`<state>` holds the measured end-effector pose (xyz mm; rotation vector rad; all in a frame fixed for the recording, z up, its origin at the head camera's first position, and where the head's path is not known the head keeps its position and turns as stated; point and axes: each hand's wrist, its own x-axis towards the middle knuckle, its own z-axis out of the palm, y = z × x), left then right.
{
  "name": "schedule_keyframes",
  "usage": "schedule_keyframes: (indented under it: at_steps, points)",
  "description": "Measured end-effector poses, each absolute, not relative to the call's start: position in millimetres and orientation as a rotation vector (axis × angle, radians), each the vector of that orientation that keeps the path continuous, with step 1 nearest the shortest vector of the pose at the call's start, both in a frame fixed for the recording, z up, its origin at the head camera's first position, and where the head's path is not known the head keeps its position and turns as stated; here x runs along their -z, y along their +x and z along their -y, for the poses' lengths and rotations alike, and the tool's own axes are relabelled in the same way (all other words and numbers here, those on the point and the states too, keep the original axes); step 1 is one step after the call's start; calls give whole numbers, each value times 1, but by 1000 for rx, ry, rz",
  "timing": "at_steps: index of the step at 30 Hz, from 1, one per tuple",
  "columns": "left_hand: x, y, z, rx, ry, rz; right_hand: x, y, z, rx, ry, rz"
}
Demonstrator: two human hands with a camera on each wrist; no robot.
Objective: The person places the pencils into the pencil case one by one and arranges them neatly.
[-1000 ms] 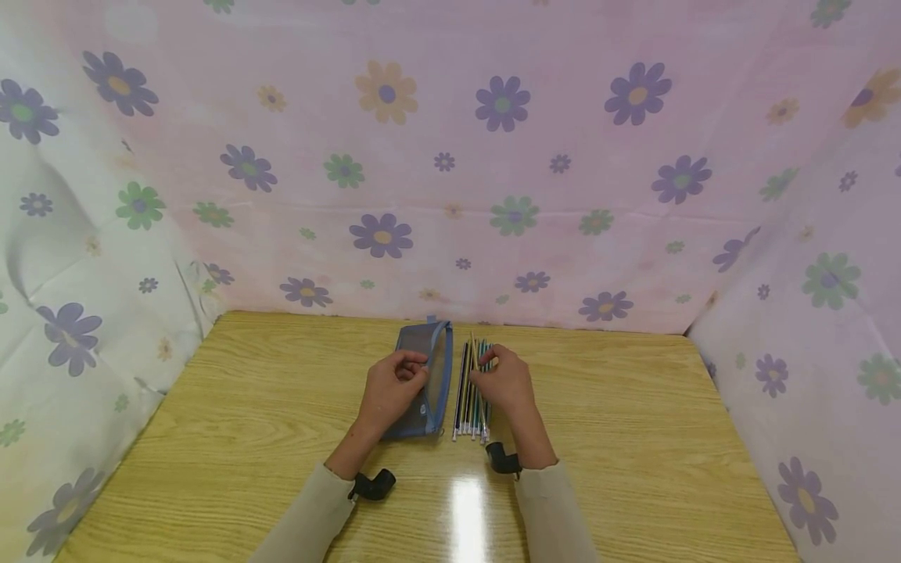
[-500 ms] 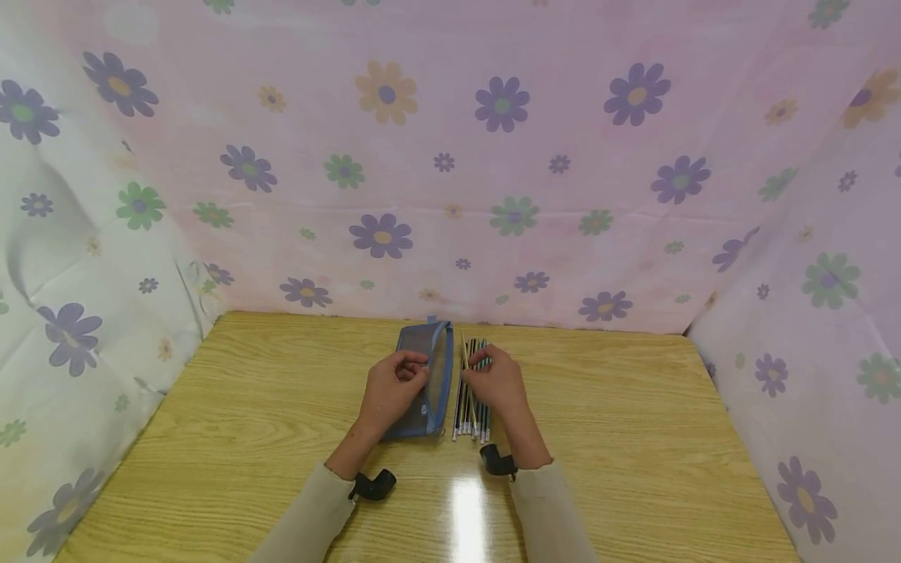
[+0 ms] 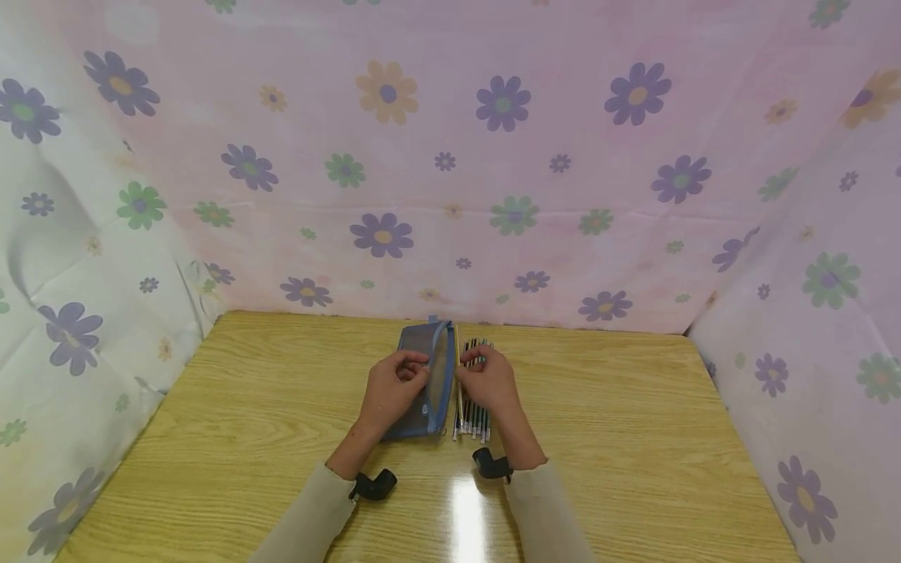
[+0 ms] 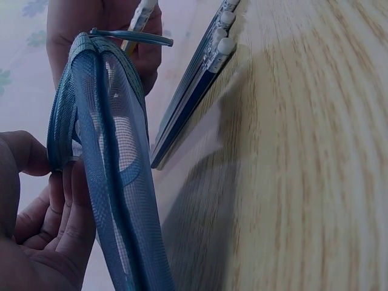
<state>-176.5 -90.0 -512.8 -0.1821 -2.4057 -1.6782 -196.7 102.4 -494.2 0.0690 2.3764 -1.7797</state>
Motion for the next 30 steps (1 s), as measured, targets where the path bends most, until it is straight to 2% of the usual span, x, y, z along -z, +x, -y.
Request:
schedule_keyframes:
  at_steps: [30]
  points:
    - [515,-176,86,1705,-220,2387,498,-196,-85,1965,161,-2275]
